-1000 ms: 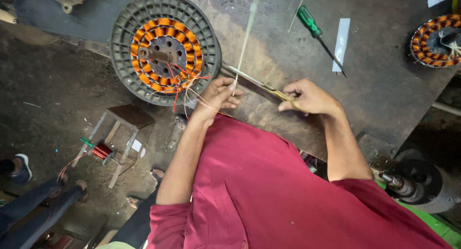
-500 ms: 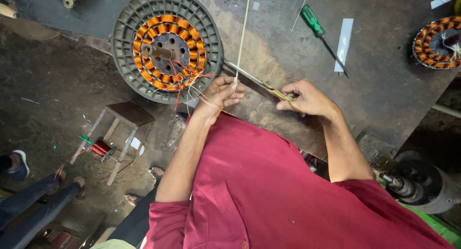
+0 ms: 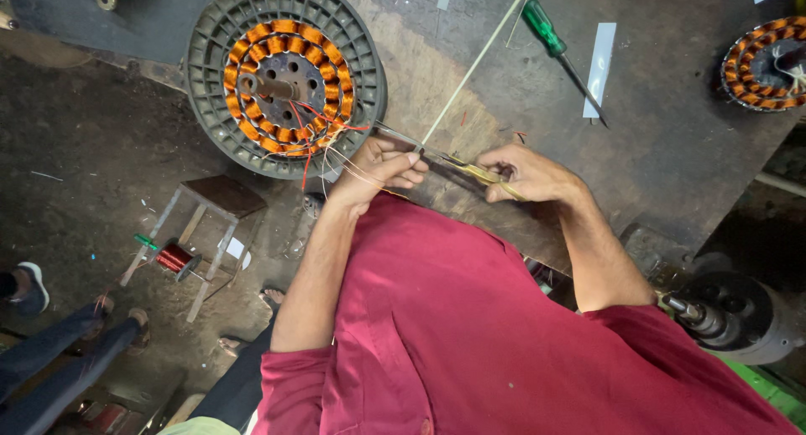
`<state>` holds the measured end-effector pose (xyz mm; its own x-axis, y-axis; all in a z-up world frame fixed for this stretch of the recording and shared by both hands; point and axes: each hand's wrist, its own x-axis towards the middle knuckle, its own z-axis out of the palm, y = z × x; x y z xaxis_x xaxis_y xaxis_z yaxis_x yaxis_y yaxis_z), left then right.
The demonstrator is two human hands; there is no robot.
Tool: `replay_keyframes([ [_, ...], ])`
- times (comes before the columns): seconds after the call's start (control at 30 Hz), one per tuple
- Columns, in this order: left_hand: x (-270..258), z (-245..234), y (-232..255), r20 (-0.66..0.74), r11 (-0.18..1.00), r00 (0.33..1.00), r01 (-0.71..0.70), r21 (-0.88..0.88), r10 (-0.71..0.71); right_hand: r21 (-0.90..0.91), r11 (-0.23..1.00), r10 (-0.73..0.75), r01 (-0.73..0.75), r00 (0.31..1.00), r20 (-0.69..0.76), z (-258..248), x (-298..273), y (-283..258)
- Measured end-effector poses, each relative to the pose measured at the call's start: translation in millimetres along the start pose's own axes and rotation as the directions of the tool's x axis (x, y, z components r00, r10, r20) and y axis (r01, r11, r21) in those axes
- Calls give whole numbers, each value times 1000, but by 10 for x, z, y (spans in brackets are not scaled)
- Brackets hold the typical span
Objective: The person works on an electric motor stator, using a screwdriver to adjust copper windings and a wooden stick to separate and organize wires. They also use scissors to trim excess wire and continue manipulating the windings by hand.
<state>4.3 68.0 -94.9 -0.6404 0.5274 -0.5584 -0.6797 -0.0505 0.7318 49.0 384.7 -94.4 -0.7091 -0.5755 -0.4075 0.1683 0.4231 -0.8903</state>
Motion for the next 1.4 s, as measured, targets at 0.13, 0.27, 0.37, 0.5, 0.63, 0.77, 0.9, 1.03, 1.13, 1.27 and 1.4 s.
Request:
replay_keyframes([
  [0.13, 3, -32, -4, 12, 1000, 1000, -8, -15, 8, -35, 999, 16, -15, 1000, 5, -21, 4, -113],
  [0.27, 13, -58, -1, 29, 999, 1000, -12, -37, 13, -28, 999, 31, -30, 1000, 5, -13, 9, -199],
  [0.37, 24, -65, -11, 25, 1000, 1000, -10, -24, 10, -35, 998, 54, -54, 998, 11, -3, 18, -262],
  [0.5, 45, -83, -37, 29, 1000, 1000, 3, -21, -3, 61, 991, 119, -123, 991, 64, 1, -1, -317],
  [0.63, 85, -91, -45, 3, 1000, 1000, 21, 2, -21, 178, 972, 134, -153, 985, 113, 9, 11, -278],
  [0.77, 83, 39, -45, -68, 994, 996, -52, 95, 59, 221, 953, 190, -205, 978, 85, -5, -33, -146],
  [0.9, 42, 248, -2, -218, 662, 837, -209, 719, 501, 153, 976, 181, -156, 968, -172, -301, -201, 2],
  [1.03, 182, 469, 92, -24, 108, 735, -68, 992, 678, 228, 955, 255, -190, 919, -301, -601, -494, 70],
  [1.13, 321, 511, 147, 19, -64, 781, 27, 998, 625, 158, 971, 221, -177, 917, -333, -715, -593, 21],
  [1.27, 365, 345, 57, -34, 176, 753, -110, 978, 658, 143, 944, 322, -297, 924, -205, -745, -702, -68],
  [1.4, 395, 70, -134, -200, 836, 931, -163, 523, 307, 37, 962, 274, -272, 958, -84, -692, -650, -79],
])
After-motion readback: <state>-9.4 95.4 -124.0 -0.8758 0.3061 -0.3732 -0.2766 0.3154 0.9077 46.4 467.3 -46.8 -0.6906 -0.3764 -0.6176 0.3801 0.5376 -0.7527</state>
